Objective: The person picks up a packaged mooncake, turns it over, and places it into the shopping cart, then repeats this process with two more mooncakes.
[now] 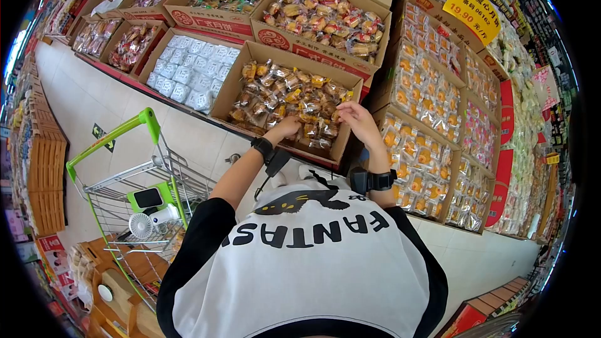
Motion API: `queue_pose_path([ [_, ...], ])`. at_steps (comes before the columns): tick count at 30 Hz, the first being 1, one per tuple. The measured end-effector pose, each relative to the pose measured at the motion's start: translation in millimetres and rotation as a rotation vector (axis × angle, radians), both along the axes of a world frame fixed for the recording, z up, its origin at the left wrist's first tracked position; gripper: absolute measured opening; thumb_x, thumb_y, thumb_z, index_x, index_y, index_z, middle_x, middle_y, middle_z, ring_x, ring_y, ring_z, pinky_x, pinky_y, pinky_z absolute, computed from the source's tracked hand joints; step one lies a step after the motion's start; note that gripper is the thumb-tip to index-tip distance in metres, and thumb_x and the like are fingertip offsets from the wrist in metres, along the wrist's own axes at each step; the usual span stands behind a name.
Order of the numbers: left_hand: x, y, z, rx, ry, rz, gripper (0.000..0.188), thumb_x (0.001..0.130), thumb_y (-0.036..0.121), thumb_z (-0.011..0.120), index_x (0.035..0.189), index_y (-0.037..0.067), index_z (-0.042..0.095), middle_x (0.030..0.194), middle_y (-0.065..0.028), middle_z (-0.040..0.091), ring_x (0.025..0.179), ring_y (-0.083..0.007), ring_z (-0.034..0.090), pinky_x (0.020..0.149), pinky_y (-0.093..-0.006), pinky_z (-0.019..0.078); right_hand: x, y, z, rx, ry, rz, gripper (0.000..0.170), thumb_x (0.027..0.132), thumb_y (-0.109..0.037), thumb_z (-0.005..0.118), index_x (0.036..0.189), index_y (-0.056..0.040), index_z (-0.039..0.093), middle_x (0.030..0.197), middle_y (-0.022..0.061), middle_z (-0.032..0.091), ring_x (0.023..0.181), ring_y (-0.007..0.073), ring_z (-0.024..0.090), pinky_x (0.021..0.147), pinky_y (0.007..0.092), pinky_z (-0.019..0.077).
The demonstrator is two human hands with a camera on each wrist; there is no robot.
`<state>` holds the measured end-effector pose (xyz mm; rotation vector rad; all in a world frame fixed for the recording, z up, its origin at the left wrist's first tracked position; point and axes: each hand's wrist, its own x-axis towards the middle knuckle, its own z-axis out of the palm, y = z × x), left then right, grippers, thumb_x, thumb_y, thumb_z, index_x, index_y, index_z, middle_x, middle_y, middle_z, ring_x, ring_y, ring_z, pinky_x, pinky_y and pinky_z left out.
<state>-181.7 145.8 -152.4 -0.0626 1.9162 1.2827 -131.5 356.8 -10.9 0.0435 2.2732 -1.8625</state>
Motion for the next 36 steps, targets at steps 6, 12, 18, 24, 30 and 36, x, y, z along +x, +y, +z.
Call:
queue_pose_path([
  [6, 0.4, 0.2, 1.3, 0.026, -0.029, 0.012, 0.044, 0.080, 0.017, 0.044, 0.120, -0.002, 0.038, 0.086, -0.0101, 0.053, 0.070, -0.0197, 0.054, 0.057, -0.0308, 0.0483, 0.4, -0.3, -4.9, 0.029, -0.013, 0.042, 0.017, 0.083, -0.014, 0.050, 0.097, -0.0054, 0.052, 0.085, 0.0021, 0.054, 0.077, 0.0103, 0.054, 0.067, 0.0213, 0.0411],
  [12, -1.1, 1.7, -3.3, -0.046, 0.010, -0.038, 0.042, 0.081, 0.017, 0.044, 0.118, -0.001, 0.040, 0.086, -0.0109, 0.053, 0.070, -0.0199, 0.055, 0.056, -0.0300, 0.0487, 1.5, -0.1, -4.5, 0.033, -0.015, 0.046, 0.017, 0.083, -0.014, 0.050, 0.097, -0.0058, 0.053, 0.085, 0.0015, 0.054, 0.077, 0.0102, 0.053, 0.067, 0.0213, 0.0409],
  [18, 0.7, 1.0, 9.7, 0.043, -0.040, -0.042, 0.038, 0.081, 0.018, 0.044, 0.113, -0.002, 0.042, 0.087, -0.0116, 0.055, 0.072, -0.0189, 0.056, 0.057, -0.0286, 0.0492, 1.3, 0.8, -8.6, 0.026, -0.009, 0.053, 0.017, 0.083, -0.014, 0.050, 0.097, -0.0057, 0.053, 0.085, 0.0014, 0.054, 0.077, 0.0100, 0.053, 0.067, 0.0215, 0.0409],
  [24, 0.8, 0.6, 5.4, 0.080, -0.076, 0.055, 0.038, 0.082, 0.018, 0.043, 0.114, -0.002, 0.042, 0.095, -0.0125, 0.055, 0.080, -0.0205, 0.058, 0.057, -0.0285, 0.0498, 2.1, -1.6, -7.5, 0.054, -0.006, 0.065, 0.017, 0.083, -0.014, 0.050, 0.097, -0.0058, 0.053, 0.085, 0.0015, 0.054, 0.077, 0.0100, 0.054, 0.067, 0.0216, 0.0409],
  [30, 0.3, 1.1, 10.2, 0.040, -0.042, -0.048, 0.039, 0.082, 0.018, 0.042, 0.117, -0.001, 0.040, 0.096, -0.0124, 0.055, 0.077, -0.0179, 0.057, 0.055, -0.0272, 0.0493, 3.3, -1.3, -5.9, 0.037, -0.023, 0.071, 0.017, 0.082, -0.014, 0.049, 0.097, -0.0058, 0.053, 0.087, 0.0020, 0.054, 0.078, 0.0105, 0.054, 0.067, 0.0217, 0.0411],
  [36, 1.7, 0.5, 19.9, 0.130, -0.144, 0.047, 0.038, 0.083, 0.021, 0.042, 0.118, 0.005, 0.042, 0.090, -0.0092, 0.057, 0.069, -0.0146, 0.056, 0.054, -0.0252, 0.0478, 3.6, -4.7, -4.2, 0.061, -0.024, 0.078, 0.018, 0.082, -0.014, 0.050, 0.098, -0.0060, 0.052, 0.086, 0.0020, 0.054, 0.078, 0.0104, 0.054, 0.068, 0.0222, 0.0412],
])
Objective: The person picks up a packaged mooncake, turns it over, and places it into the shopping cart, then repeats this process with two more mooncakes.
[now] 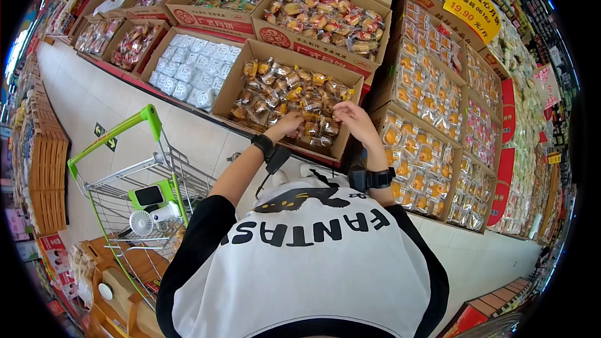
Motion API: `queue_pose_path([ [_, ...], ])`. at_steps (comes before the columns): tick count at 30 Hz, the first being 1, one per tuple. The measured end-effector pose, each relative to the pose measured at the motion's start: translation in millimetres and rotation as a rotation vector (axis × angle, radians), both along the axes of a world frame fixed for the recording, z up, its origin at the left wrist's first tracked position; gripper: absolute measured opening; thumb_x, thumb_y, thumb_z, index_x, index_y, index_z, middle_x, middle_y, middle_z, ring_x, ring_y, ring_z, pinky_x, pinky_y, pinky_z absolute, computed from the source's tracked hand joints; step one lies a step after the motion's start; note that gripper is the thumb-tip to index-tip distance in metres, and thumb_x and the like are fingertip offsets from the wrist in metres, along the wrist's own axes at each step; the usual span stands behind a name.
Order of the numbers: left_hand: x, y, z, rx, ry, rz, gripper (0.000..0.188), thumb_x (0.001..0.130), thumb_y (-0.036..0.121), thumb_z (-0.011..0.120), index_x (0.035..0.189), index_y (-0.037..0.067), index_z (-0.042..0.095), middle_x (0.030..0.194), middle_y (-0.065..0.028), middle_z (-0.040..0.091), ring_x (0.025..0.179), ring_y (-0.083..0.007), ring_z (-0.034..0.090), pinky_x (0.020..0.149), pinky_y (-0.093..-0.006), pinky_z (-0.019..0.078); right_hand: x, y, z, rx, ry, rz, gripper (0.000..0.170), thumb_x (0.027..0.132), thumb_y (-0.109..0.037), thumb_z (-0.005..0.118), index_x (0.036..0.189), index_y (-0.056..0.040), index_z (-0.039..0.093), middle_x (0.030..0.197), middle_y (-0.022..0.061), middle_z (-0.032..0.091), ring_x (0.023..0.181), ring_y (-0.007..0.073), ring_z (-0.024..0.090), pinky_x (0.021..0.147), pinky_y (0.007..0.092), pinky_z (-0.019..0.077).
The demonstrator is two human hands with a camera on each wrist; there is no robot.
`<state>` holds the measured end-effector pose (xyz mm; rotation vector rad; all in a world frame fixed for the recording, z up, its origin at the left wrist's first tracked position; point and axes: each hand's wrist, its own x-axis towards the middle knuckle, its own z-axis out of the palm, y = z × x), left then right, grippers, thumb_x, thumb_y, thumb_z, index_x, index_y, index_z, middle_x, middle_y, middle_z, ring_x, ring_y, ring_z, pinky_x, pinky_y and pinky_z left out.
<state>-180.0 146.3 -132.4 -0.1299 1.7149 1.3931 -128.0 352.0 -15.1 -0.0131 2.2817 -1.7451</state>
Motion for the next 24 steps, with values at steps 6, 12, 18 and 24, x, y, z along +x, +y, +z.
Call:
queue_pose_path([
  [6, 6.0, 0.6, 15.0, -0.021, 0.074, 0.033, 0.040, 0.084, 0.027, 0.044, 0.118, 0.008, 0.042, 0.098, -0.0071, 0.052, 0.074, -0.0142, 0.052, 0.063, -0.0271, 0.0470, -0.5, -1.9, -3.5, -0.005, -0.015, 0.011, 0.018, 0.081, -0.014, 0.051, 0.098, -0.0059, 0.052, 0.085, 0.0013, 0.054, 0.077, 0.0100, 0.053, 0.067, 0.0220, 0.0410],
  [12, -6.5, -2.8, -0.3, 0.219, -0.047, 0.220, 0.029, 0.080, 0.025, 0.052, 0.104, 0.008, 0.050, 0.094, -0.0035, 0.046, 0.080, -0.0158, 0.048, 0.073, -0.0297, 0.0443, 0.3, -5.6, -3.5, -0.002, -0.009, 0.027, 0.019, 0.081, -0.013, 0.050, 0.097, -0.0050, 0.052, 0.085, 0.0019, 0.054, 0.076, 0.0100, 0.054, 0.067, 0.0217, 0.0412],
  [18, -9.3, 1.2, -4.8, 0.203, -0.074, 0.432, 0.023, 0.079, 0.023, 0.054, 0.093, 0.004, 0.052, 0.089, -0.0041, 0.046, 0.082, -0.0147, 0.046, 0.071, -0.0281, 0.0441, 0.6, -11.2, -0.4, -0.018, -0.013, 0.041, 0.018, 0.080, -0.013, 0.052, 0.095, -0.0039, 0.053, 0.082, 0.0028, 0.055, 0.075, 0.0101, 0.054, 0.067, 0.0220, 0.0416],
  [24, -1.0, 7.1, 24.5, -0.027, -0.127, 0.346, 0.030, 0.077, 0.030, 0.056, 0.097, 0.007, 0.054, 0.088, -0.0018, 0.049, 0.082, -0.0121, 0.045, 0.072, -0.0263, 0.0415, 2.3, -8.8, -1.8, -0.034, -0.006, 0.014, 0.018, 0.078, -0.013, 0.053, 0.093, -0.0033, 0.053, 0.080, 0.0035, 0.056, 0.074, 0.0105, 0.053, 0.066, 0.0228, 0.0417],
])
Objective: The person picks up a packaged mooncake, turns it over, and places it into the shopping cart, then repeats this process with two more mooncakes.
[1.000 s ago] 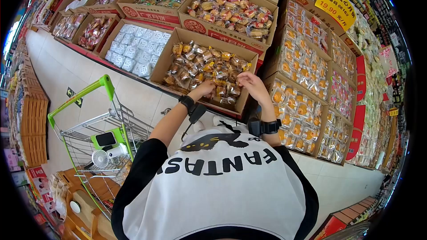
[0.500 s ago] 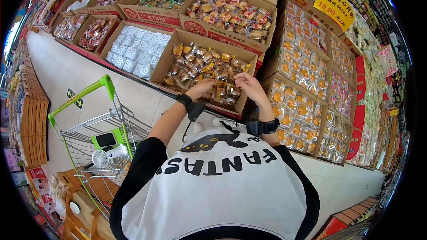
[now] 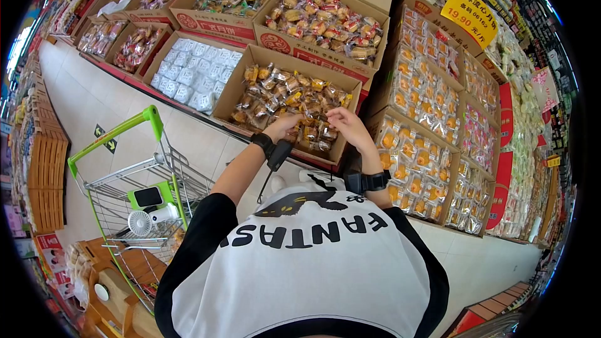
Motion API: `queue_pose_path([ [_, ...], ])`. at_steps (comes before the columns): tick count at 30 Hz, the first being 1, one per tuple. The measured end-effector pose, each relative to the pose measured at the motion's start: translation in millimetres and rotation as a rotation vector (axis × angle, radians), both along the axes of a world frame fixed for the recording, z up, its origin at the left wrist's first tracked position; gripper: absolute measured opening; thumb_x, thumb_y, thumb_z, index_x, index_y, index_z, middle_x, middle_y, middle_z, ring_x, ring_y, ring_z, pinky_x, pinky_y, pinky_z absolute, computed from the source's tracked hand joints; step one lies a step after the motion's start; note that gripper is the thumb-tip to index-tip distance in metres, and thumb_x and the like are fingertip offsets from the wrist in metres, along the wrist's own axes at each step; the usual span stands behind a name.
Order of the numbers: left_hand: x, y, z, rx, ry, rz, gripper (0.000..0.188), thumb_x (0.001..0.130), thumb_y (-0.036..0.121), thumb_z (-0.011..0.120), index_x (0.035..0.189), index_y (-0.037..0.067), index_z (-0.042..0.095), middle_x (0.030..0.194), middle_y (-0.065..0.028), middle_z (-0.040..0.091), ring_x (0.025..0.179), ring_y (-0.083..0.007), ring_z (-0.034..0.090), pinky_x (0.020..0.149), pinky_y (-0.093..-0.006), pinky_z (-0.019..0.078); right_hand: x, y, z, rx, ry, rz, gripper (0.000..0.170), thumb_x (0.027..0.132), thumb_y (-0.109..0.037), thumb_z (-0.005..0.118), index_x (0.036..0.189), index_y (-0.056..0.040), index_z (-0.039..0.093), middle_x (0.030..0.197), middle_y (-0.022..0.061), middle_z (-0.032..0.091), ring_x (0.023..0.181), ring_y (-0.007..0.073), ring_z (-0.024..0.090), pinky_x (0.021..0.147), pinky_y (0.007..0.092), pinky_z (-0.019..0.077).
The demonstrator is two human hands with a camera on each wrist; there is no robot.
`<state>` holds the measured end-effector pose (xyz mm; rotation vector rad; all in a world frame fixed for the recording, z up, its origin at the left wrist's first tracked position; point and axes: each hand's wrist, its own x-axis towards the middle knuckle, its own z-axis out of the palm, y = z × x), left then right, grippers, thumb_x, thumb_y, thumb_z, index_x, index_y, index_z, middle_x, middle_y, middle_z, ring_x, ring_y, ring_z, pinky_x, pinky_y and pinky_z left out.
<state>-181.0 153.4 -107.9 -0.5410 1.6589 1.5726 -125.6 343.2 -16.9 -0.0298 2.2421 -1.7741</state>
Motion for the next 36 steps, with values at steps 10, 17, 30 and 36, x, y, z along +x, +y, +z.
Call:
queue_pose_path([
  [10, 7.3, -20.6, 20.9, 0.028, 0.235, -0.239, 0.036, 0.082, 0.030, 0.047, 0.108, 0.006, 0.050, 0.109, -0.0027, 0.047, 0.092, -0.0101, 0.044, 0.074, -0.0227, 0.0381, -0.5, -0.7, -8.6, -0.011, 0.004, 0.007, 0.020, 0.079, -0.013, 0.053, 0.095, -0.0027, 0.051, 0.081, 0.0051, 0.056, 0.072, 0.0121, 0.056, 0.065, 0.0234, 0.0420],
  [17, 15.2, -38.8, 34.3, 0.071, 0.221, -0.240, 0.037, 0.084, 0.030, 0.045, 0.113, 0.007, 0.048, 0.113, -0.0020, 0.046, 0.097, -0.0098, 0.043, 0.077, -0.0229, 0.0381, -0.5, -3.3, -10.9, -0.053, -0.007, 0.007, 0.020, 0.079, -0.012, 0.053, 0.097, -0.0028, 0.051, 0.078, 0.0042, 0.055, 0.072, 0.0119, 0.055, 0.063, 0.0230, 0.0415],
  [30, 60.9, -44.2, 142.7, 0.671, 0.530, -0.366, 0.035, 0.086, 0.019, 0.040, 0.116, 0.003, 0.047, 0.124, -0.0033, 0.036, 0.104, -0.0125, 0.041, 0.083, -0.0257, 0.0364, 1.9, -13.1, 5.0, -0.083, 0.279, 0.187, 0.044, 0.065, -0.010, 0.069, 0.104, -0.0009, 0.051, 0.097, 0.0066, 0.054, 0.084, 0.0131, 0.054, 0.073, 0.0254, 0.0438],
  [36, 67.1, -50.7, 134.6, 0.706, 0.555, -0.122, 0.039, 0.083, 0.021, 0.041, 0.114, -0.001, 0.048, 0.125, -0.0084, 0.035, 0.110, -0.0160, 0.037, 0.088, -0.0314, 0.0347, 6.9, -19.9, 19.3, -0.118, 0.051, 0.170, 0.032, 0.067, -0.016, 0.070, 0.090, 0.0006, 0.057, 0.076, 0.0021, 0.058, 0.067, 0.0068, 0.052, 0.061, 0.0214, 0.0425],
])
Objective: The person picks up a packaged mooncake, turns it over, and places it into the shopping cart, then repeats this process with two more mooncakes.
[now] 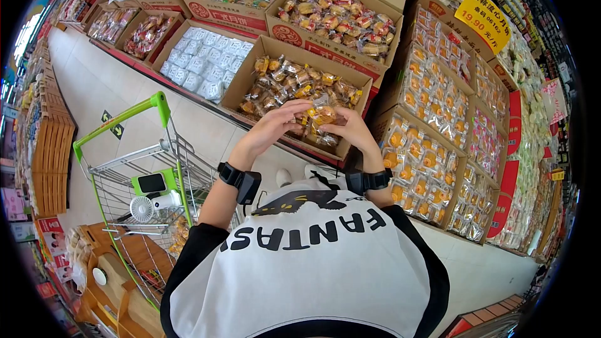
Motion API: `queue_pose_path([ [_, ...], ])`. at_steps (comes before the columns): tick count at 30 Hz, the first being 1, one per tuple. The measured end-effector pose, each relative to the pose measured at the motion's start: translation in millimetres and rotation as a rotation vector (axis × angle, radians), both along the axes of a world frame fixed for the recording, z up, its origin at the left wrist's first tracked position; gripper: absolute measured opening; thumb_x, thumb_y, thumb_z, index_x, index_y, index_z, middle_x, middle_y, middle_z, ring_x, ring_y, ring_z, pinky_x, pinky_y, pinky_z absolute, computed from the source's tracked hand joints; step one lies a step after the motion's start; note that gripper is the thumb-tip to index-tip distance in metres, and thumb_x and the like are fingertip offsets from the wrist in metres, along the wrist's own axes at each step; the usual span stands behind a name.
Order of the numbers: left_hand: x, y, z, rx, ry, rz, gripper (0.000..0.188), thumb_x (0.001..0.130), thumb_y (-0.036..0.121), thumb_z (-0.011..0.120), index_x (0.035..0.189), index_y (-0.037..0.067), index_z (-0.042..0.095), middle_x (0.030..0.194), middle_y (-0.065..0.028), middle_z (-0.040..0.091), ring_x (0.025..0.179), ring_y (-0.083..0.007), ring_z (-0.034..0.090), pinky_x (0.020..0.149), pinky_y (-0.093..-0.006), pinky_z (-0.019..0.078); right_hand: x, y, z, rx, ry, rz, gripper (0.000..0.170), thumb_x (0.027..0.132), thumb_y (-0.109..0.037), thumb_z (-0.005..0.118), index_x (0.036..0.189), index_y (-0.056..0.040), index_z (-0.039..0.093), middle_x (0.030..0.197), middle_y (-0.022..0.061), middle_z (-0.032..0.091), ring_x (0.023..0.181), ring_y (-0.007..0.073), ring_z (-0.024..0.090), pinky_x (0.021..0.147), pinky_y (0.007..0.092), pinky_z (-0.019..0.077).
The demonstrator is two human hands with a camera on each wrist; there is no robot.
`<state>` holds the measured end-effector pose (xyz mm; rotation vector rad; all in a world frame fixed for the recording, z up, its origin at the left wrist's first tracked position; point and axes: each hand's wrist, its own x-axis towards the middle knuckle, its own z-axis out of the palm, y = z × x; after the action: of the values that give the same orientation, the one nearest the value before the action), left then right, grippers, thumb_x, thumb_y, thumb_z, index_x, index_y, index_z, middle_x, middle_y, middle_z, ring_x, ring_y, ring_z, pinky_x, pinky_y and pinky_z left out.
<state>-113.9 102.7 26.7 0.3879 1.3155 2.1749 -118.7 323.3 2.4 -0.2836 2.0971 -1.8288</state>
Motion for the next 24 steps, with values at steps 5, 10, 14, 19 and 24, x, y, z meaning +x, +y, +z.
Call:
queue_pose_path([
  [5, 6.3, -4.2, -6.9, 0.038, -0.004, 0.071, 0.039, 0.083, 0.021, 0.041, 0.114, -0.002, 0.047, 0.126, -0.0095, 0.035, 0.112, -0.0176, 0.035, 0.090, -0.0340, 0.0331, 2.4, -1.3, 9.6, 0.088, -0.020, 0.033, 0.033, 0.066, -0.022, 0.071, 0.088, -0.0007, 0.058, 0.067, -0.0003, 0.056, 0.058, 0.0047, 0.047, 0.054, 0.0219, 0.0388],
  [10, 9.8, -9.9, -11.5, 0.057, -0.046, 0.095, 0.036, 0.084, 0.017, 0.041, 0.115, -0.001, 0.046, 0.120, -0.0093, 0.040, 0.109, -0.0182, 0.039, 0.091, -0.0351, 0.0340, 5.3, -4.8, 8.4, 0.047, 0.087, -0.094, 0.031, 0.073, -0.027, 0.064, 0.088, -0.0006, 0.058, 0.066, 0.0008, 0.054, 0.058, 0.0071, 0.043, 0.053, 0.0220, 0.0370],
  [14, 9.9, -9.3, -11.2, 0.086, -0.119, 0.098, 0.034, 0.084, 0.012, 0.041, 0.117, 0.001, 0.043, 0.105, -0.0071, 0.048, 0.101, -0.0166, 0.045, 0.090, -0.0348, 0.0369, 3.9, -4.6, -1.3, 0.112, 0.071, -0.035, 0.031, 0.076, -0.027, 0.061, 0.092, -0.0005, 0.057, 0.069, 0.0019, 0.054, 0.059, 0.0085, 0.044, 0.055, 0.0227, 0.0373],
  [19, 4.5, -4.7, -18.0, 0.077, -0.114, 0.109, 0.034, 0.085, 0.012, 0.041, 0.117, 0.002, 0.042, 0.103, -0.0061, 0.048, 0.100, -0.0156, 0.046, 0.088, -0.0335, 0.0384, 5.9, -6.7, -4.1, 0.147, 0.156, -0.096, 0.035, 0.076, -0.026, 0.061, 0.099, -0.0010, 0.053, 0.077, 0.0034, 0.053, 0.058, 0.0082, 0.043, 0.053, 0.0221, 0.0366],
  [24, -2.9, 6.8, -17.1, 0.025, -0.097, 0.077, 0.038, 0.084, 0.018, 0.043, 0.118, 0.001, 0.040, 0.115, -0.0083, 0.046, 0.107, -0.0185, 0.043, 0.089, -0.0339, 0.0368, 4.2, 4.7, -9.7, 0.011, 0.135, -0.248, 0.029, 0.074, -0.020, 0.063, 0.091, -0.0002, 0.052, 0.074, 0.0026, 0.052, 0.058, 0.0072, 0.045, 0.053, 0.0204, 0.0373],
])
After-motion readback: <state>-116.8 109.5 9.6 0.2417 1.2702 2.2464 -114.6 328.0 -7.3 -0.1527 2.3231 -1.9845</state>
